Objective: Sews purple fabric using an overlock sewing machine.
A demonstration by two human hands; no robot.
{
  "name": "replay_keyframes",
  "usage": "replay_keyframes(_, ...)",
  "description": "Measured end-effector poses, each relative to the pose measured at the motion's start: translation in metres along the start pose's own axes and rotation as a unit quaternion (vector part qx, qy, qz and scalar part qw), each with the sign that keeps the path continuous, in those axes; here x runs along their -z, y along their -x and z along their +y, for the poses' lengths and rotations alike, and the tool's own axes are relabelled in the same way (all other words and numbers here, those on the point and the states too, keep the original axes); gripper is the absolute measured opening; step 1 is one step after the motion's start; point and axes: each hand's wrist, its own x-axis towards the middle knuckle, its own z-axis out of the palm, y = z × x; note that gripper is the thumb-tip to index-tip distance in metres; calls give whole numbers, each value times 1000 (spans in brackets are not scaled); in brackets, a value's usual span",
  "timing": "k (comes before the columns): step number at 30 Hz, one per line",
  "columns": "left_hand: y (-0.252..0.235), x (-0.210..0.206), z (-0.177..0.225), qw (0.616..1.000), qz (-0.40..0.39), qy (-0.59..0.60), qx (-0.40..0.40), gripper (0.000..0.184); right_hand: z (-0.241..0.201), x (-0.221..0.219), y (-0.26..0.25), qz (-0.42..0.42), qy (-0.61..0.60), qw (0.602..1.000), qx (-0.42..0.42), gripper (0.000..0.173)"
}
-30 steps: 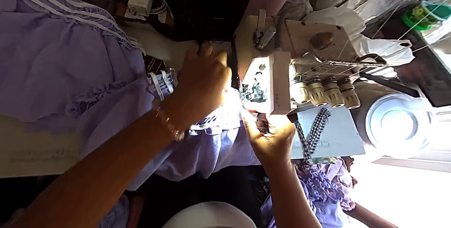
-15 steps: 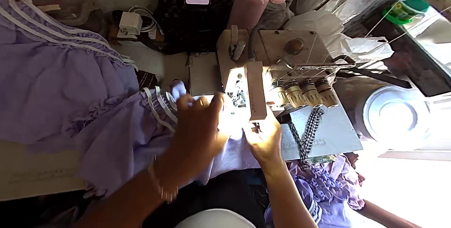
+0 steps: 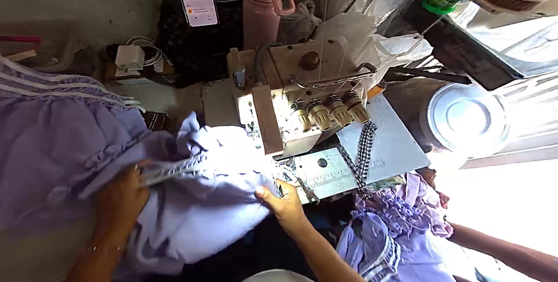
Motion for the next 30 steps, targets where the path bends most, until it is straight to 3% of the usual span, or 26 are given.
replay_keyframes(2,-37,9,0,998,-39,34,-27,43,6,-3,-1,19,11,999,31,6)
replay_keyframes(4,-41,38,27,993,-62,71,-72,74,5,-1,3,44,39,997,48,11)
replay_keyframes(5,-30,52,51,991,-22,80,-107,72,2,1,8,52,46,996,58,16)
replay_keyframes(7,5,60,109,976,53,163,-137,41,0,3,16,55,49,994,83,16)
replay_keyframes(10,36,3,163,962,53,236,-124,47,-6,2,23,18,45,995,83,5)
replay_keyframes(13,37,-46,163,952,83,275,-103,32,-8,8,26,-11,39,999,31,8)
replay_keyframes(15,39,-51,157,947,96,287,-103,21,-6,12,26,-30,35,999,19,7)
replay_keyframes(17,45,-49,152,942,100,307,-94,22,-4,13,28,-44,37,998,24,7)
replay_keyframes(19,49,-41,150,926,108,355,-77,25,-1,13,25,-29,78,994,63,7)
replay_keyframes(21,43,-28,149,912,120,387,-65,26,-2,14,17,26,171,972,159,15)
replay_keyframes(24,27,-2,146,964,91,242,-57,41,-25,13,-10,102,285,909,285,20)
replay_keyframes(26,17,13,150,983,86,136,-91,52,-45,3,-26,137,350,879,292,22)
replay_keyframes(28,8,18,154,976,127,93,-148,34,-56,-9,-37,146,408,866,249,31)
replay_keyframes(30,-3,15,157,966,143,123,-174,29,-58,-17,-44,149,422,867,219,34)
